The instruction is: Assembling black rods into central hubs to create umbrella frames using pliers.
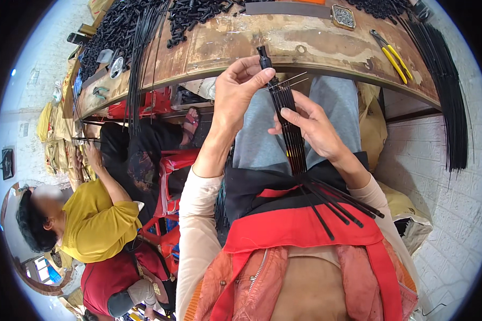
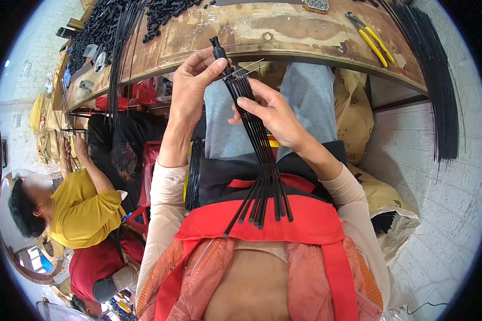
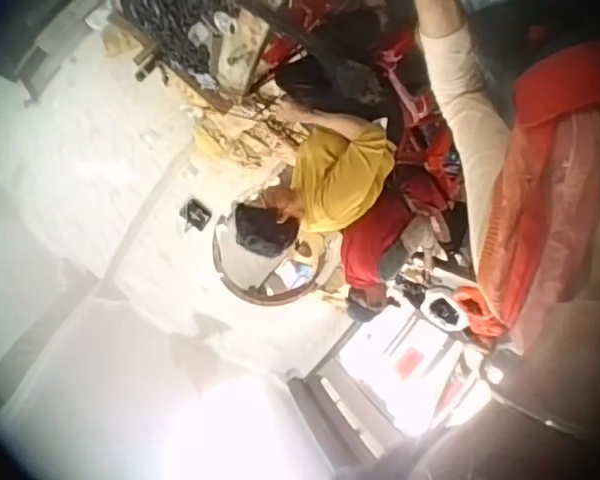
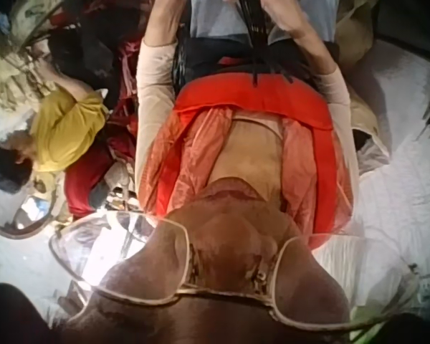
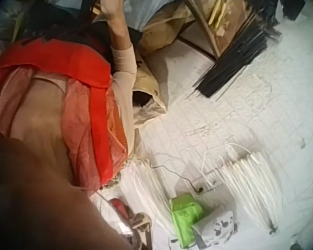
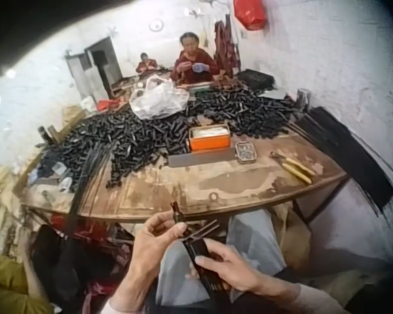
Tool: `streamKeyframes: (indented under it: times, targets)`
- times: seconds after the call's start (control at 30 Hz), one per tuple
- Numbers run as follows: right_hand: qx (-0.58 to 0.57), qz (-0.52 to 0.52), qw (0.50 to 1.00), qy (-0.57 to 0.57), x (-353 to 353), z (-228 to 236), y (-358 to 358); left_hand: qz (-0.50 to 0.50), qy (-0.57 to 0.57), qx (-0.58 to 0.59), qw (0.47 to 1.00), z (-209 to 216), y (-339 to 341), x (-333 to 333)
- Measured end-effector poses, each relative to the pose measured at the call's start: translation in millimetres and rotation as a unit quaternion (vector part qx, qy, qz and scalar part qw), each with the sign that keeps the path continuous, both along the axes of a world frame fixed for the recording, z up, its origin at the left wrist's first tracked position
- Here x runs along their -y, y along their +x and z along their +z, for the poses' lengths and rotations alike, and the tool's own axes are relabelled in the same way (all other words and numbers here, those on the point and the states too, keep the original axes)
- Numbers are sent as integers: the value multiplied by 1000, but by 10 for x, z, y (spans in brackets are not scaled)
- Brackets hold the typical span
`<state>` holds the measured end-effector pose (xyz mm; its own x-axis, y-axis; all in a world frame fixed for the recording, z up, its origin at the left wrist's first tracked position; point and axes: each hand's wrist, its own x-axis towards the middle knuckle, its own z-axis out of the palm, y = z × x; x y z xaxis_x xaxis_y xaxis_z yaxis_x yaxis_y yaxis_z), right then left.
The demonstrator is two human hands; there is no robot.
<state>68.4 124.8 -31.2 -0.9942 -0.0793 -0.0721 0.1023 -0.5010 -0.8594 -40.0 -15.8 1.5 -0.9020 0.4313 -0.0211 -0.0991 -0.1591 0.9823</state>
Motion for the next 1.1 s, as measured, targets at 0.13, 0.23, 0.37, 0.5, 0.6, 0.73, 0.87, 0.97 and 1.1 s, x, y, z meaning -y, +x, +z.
streamKeyframes:
  times: [0.13,0.23,0.37,0.5,0.6,0.73,0.87,0.97,1.1]
  targets:
    - [-8,2,1000,-20,5,-11,-5,-25,25,28,999,-34,-31,9]
    - [-9,10,1000,-26,-23,-17,-7,-54,38,40,997,-71,-68,27]
    - [-12,26,998,-58,-56,-49,-9,-96,49,47,993,-61,-90,45]
    - [-4,21,998,-58,-58,-53,-9,-106,48,46,992,-22,-59,47]
    - [-3,11,999,-45,-35,-39,-13,-65,20,20,997,14,6,35]
    - [-10,12,999,-32,-32,-37,-18,-32,27,49,998,27,34,75]
    - [-7,-2,999,-36,-29,-56,-13,-76,72,27,994,16,144,158]
    - [-7,6,999,-39,-18,-50,-33,-19,-2,-46,999,97,228,103]
    - [-16,13,1000,-24,-41,-70,-41,-4,-5,-36,999,112,218,75]
